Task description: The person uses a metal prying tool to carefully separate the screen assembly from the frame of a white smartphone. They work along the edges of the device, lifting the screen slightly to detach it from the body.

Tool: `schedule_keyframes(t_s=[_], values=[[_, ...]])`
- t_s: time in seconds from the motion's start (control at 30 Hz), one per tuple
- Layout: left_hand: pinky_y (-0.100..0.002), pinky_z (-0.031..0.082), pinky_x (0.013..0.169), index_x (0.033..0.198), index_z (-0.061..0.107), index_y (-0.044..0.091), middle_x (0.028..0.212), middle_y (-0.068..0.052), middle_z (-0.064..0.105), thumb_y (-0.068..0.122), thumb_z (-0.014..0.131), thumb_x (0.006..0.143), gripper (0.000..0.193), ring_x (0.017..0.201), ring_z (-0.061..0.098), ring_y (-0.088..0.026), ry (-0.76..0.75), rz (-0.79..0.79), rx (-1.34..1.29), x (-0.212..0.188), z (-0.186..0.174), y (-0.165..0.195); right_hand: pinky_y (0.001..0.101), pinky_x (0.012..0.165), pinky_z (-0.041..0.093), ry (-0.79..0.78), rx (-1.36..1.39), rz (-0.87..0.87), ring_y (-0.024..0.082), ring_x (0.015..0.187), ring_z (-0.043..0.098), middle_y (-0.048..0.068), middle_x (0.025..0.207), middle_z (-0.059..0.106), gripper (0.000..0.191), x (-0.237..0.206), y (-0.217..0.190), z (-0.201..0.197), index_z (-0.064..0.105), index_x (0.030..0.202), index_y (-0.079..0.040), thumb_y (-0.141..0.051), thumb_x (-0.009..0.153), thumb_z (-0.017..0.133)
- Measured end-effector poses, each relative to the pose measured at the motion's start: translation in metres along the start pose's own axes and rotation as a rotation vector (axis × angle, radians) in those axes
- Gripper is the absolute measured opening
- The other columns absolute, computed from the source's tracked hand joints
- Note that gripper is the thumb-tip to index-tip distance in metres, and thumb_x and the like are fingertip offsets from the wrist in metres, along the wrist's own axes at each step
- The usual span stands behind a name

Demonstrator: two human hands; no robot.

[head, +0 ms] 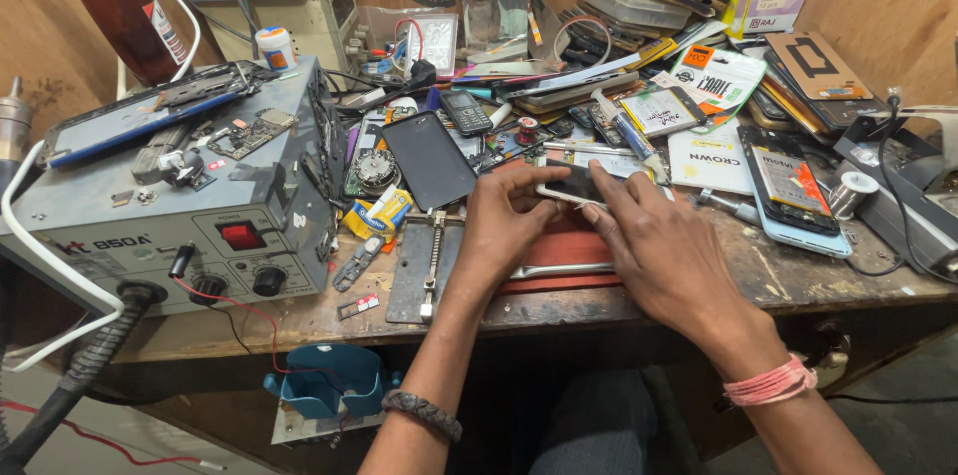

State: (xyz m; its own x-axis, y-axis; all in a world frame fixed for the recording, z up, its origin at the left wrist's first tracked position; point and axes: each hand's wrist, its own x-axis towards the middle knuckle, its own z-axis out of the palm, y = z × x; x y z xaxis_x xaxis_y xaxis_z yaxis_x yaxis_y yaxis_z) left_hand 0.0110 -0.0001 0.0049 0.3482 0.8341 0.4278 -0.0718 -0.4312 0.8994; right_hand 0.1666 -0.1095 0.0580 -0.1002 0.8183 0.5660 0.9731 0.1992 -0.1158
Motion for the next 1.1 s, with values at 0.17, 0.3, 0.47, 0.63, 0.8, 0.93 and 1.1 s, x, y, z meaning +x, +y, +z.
schedule_keyframes(t_s=[0.17, 0.3, 0.47, 0.63, 0.8, 0.93, 1.1], values=[[-0.025, 0.064, 0.083, 0.118, 0.074, 0.002, 0.102, -0.008, 0.079, -0.007, 0.07, 0.083, 0.036, 0.091, 0.076, -0.011, 0.003, 0.012, -0.037, -0.001, 0.0, 0.01, 0.0433, 0.067, 0.055, 0.147, 0.189, 0.104, 0.031, 0.077, 0.07, 0.008, 0.094, 0.071, 0.024, -0.001, 0.0, 0.006, 0.077, 0.113, -0.015, -0.027, 0.094, 0.069], [-0.025, 0.062, 0.075, 0.114, 0.077, 0.006, 0.097, -0.011, 0.08, -0.001, 0.076, 0.084, 0.031, 0.086, 0.077, -0.013, 0.035, -0.053, 0.052, -0.004, 0.001, 0.017, 0.0378, 0.067, 0.055, 0.218, 0.295, 0.153, 0.025, 0.076, 0.072, 0.005, 0.092, 0.074, 0.015, 0.0, 0.001, 0.009, 0.08, 0.098, -0.011, -0.023, 0.089, 0.079], [-0.024, 0.064, 0.079, 0.107, 0.083, 0.013, 0.109, -0.018, 0.064, 0.004, 0.085, 0.079, 0.029, 0.087, 0.071, -0.018, 0.152, 0.064, 0.272, -0.005, 0.003, 0.019, 0.0375, 0.066, 0.055, 0.264, 0.229, 0.096, 0.026, 0.078, 0.072, 0.005, 0.094, 0.073, 0.014, 0.002, 0.0, 0.007, 0.079, 0.096, -0.011, -0.023, 0.088, 0.08], [-0.026, 0.061, 0.081, 0.104, 0.082, 0.015, 0.121, -0.01, 0.063, 0.007, 0.088, 0.076, 0.029, 0.098, 0.07, -0.014, 0.127, 0.06, 0.217, -0.002, 0.003, 0.013, 0.0364, 0.066, 0.055, 0.296, 0.235, 0.077, 0.024, 0.079, 0.073, 0.004, 0.096, 0.073, 0.013, 0.003, -0.002, 0.003, 0.079, 0.098, -0.012, -0.022, 0.089, 0.08], [-0.025, 0.064, 0.087, 0.106, 0.08, 0.009, 0.104, -0.007, 0.079, 0.004, 0.08, 0.083, 0.023, 0.095, 0.077, -0.011, -0.004, 0.073, -0.036, -0.001, 0.003, 0.01, 0.037, 0.063, 0.054, 0.274, 0.242, 0.113, 0.024, 0.069, 0.07, 0.004, 0.098, 0.074, 0.014, 0.006, -0.001, 0.003, 0.08, 0.098, -0.012, -0.02, 0.087, 0.079], [-0.024, 0.061, 0.08, 0.107, 0.081, 0.008, 0.096, -0.004, 0.082, 0.005, 0.08, 0.083, 0.024, 0.088, 0.075, -0.008, -0.004, 0.004, 0.057, -0.004, 0.002, 0.014, 0.0386, 0.071, 0.053, 0.324, 0.124, -0.018, 0.025, 0.079, 0.069, 0.004, 0.093, 0.075, 0.011, 0.008, 0.004, 0.004, 0.079, 0.097, -0.011, -0.018, 0.089, 0.079], [-0.023, 0.062, 0.08, 0.108, 0.081, 0.009, 0.096, -0.003, 0.082, 0.005, 0.078, 0.083, 0.025, 0.087, 0.076, -0.007, -0.005, -0.007, 0.063, -0.005, 0.002, 0.021, 0.0391, 0.077, 0.052, 0.348, 0.095, -0.072, 0.025, 0.083, 0.068, 0.004, 0.095, 0.076, 0.011, 0.007, 0.01, 0.006, 0.079, 0.096, -0.011, -0.018, 0.088, 0.079]])
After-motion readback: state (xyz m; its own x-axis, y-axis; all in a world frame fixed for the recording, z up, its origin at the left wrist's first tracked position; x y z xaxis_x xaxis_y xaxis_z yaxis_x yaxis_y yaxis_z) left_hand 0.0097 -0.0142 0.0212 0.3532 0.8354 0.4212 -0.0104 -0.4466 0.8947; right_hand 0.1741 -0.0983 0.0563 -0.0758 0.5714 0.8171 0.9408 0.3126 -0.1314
